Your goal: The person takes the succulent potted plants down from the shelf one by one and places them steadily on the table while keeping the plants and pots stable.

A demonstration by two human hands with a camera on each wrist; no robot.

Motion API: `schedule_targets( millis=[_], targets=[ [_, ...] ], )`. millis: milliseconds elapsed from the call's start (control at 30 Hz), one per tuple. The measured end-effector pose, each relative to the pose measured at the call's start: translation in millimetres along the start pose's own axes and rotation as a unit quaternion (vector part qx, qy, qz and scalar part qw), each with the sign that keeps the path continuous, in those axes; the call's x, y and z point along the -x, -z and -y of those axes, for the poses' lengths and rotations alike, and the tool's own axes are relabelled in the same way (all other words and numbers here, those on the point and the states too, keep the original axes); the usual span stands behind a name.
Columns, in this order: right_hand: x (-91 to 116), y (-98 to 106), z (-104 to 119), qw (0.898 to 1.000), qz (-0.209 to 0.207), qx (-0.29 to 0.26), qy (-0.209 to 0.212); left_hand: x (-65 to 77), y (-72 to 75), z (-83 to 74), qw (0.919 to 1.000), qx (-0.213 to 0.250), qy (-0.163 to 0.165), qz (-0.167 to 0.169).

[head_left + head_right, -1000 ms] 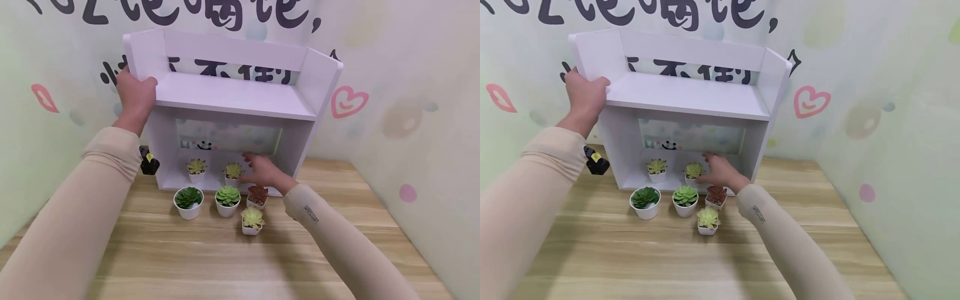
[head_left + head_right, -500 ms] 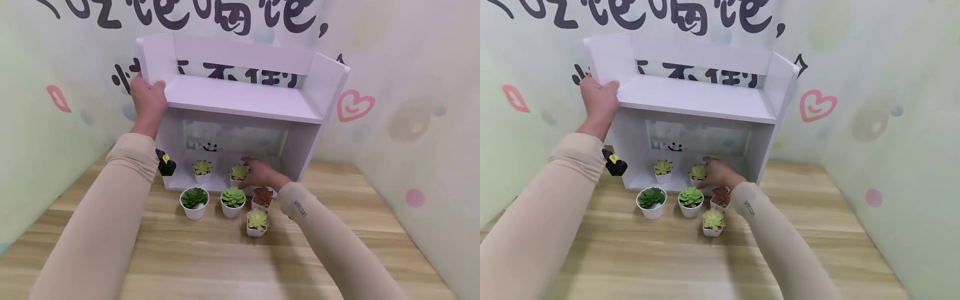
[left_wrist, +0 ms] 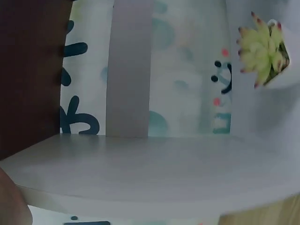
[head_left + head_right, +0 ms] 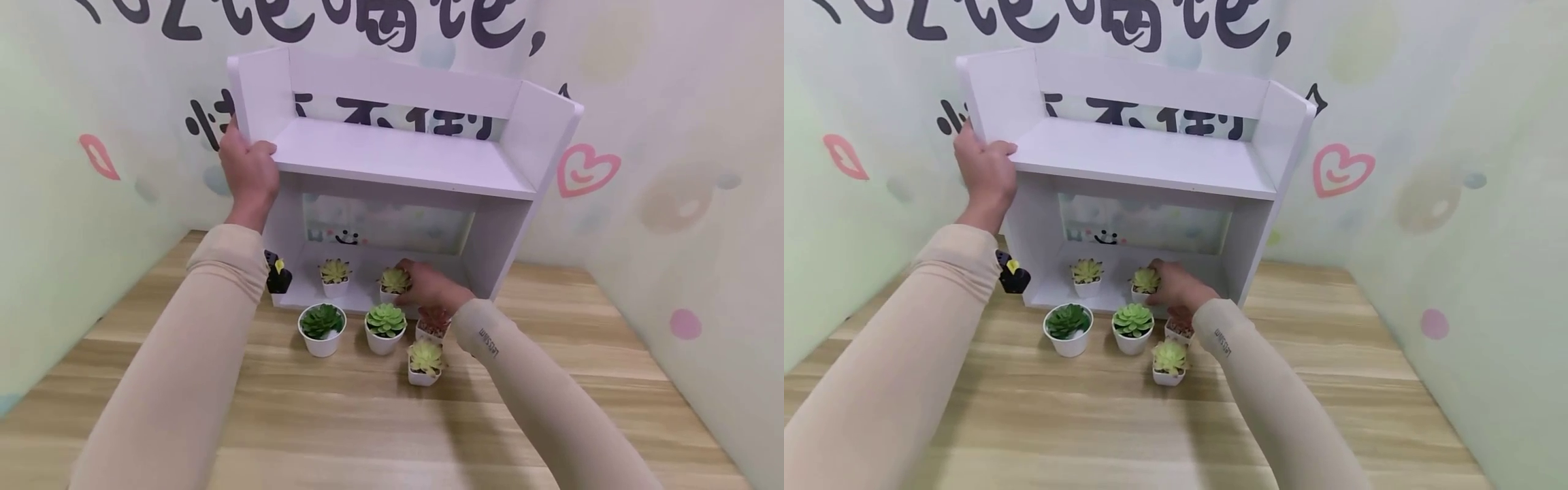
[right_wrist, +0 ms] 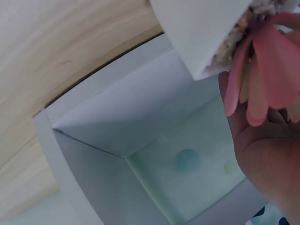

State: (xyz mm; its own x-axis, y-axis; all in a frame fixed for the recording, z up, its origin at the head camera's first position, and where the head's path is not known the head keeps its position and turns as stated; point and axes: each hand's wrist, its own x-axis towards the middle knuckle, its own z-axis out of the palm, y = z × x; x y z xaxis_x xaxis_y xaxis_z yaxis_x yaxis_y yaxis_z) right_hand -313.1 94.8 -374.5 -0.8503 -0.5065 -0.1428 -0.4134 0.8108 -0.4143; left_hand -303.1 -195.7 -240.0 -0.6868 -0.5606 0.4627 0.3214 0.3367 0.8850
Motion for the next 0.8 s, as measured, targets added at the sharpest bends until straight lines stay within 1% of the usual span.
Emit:
schedule_targets(
  millis=[100, 200, 333, 433, 600, 700, 800],
  targets=[
    [1, 6, 2, 1.000, -0.008, -0.004, -0.011, 0.6, -0.8, 0.6, 0.9997, 0.013, -0.017, 0.011],
    [1, 10, 4, 1.000, -0.013, 0.004, -0.017, 1.3, -0.9, 2.2, 0.9995, 0.011, -0.026, 0.011],
    [1, 9, 6, 1.000, -0.011, 0.007, -0.026, 2.0, -0.6, 5.9, 0.9994, 0.010, -0.033, 0.008],
    [1, 7, 7, 0.999, -0.012, 0.008, -0.033, 2.5, -0.5, 8.0, 0.9990, 0.024, -0.034, 0.015],
    [2, 3, 6, 0.999, -0.019, 0.008, -0.031, 4.2, -1.4, 12.0, 0.9975, 0.053, -0.036, 0.028],
    [4, -1, 7, 0.999, -0.029, 0.001, -0.024, 5.8, 0.8, 15.1, 0.9965, 0.064, -0.046, 0.027],
    [7, 0, 7, 0.999, -0.042, -0.011, -0.022, 7.3, 0.1, 16.8, 0.9950, 0.075, -0.058, 0.032]
  ],
)
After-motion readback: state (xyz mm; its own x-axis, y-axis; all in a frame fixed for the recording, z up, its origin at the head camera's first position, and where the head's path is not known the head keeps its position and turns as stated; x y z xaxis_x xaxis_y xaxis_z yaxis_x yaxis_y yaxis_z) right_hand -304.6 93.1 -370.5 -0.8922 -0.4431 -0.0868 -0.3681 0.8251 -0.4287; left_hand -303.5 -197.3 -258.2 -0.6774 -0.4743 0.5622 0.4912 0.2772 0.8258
